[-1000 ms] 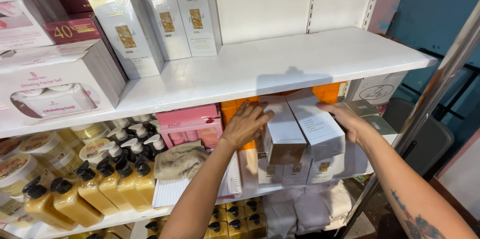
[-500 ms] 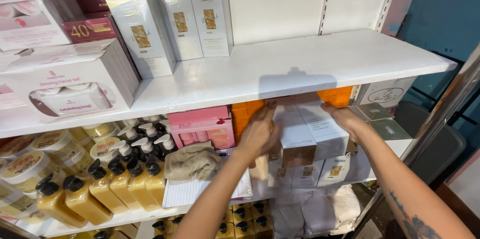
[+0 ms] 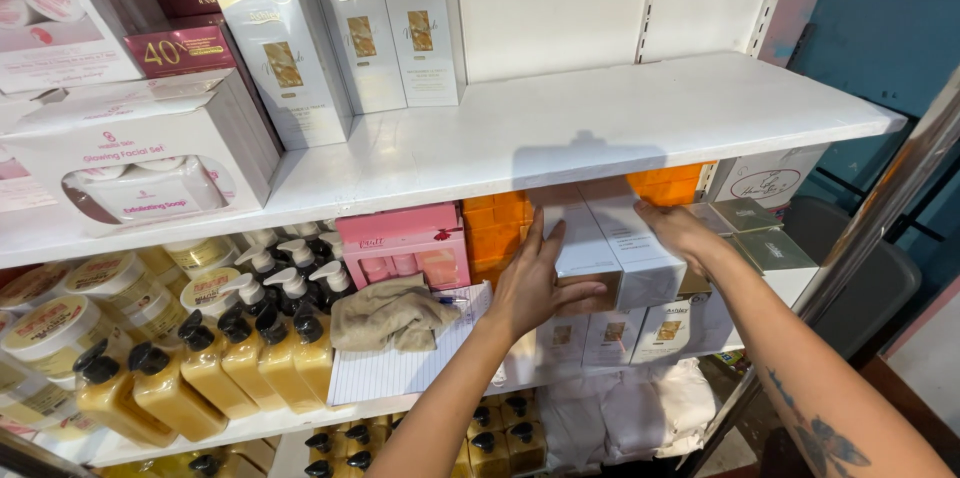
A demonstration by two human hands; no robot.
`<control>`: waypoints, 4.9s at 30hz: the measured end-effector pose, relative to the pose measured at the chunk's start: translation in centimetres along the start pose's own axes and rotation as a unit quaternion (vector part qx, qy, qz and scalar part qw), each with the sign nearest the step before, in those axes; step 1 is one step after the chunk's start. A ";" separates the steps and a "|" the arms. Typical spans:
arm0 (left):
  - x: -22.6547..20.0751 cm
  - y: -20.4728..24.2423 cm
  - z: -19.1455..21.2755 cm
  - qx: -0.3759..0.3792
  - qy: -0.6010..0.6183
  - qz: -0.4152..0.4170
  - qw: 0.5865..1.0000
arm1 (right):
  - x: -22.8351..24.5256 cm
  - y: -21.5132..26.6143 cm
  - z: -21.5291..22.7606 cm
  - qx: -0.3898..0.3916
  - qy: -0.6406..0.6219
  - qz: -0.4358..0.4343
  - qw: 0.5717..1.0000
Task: The person restocks cosmetic products on white shelves in a store. They take boxes from a cardboard box on the floor and place them on the shelves, arranging them neatly alongside other products like bottles and jars.
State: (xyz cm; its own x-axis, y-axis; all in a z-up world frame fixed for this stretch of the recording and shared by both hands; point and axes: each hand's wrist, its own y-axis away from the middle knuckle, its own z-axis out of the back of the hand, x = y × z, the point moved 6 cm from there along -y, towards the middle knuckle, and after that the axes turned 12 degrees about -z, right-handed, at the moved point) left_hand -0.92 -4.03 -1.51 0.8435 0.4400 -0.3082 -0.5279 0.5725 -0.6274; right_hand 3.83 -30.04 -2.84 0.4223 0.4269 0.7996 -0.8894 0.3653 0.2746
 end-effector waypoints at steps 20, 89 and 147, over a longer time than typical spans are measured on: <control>-4.8 -0.3 18.4 -0.247 -0.187 -0.130 0.942 | 12.3 21.2 -1.3 -0.094 0.239 0.305 0.917; 12.8 -5.5 28.4 -0.369 -0.349 0.177 0.843 | 37.5 5.6 -16.8 -0.468 0.349 0.366 0.725; 8.7 -5.5 29.1 -0.331 -0.286 0.068 0.897 | 38.3 17.5 -15.6 -0.314 0.130 0.694 0.634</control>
State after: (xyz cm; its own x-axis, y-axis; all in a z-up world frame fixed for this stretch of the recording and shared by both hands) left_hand 6.37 16.82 20.10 0.4861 0.8663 -0.1153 -0.2874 0.0338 -0.9572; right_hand 7.12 5.64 24.21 -0.6048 0.7901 -0.0995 -0.2243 -0.2889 -0.9307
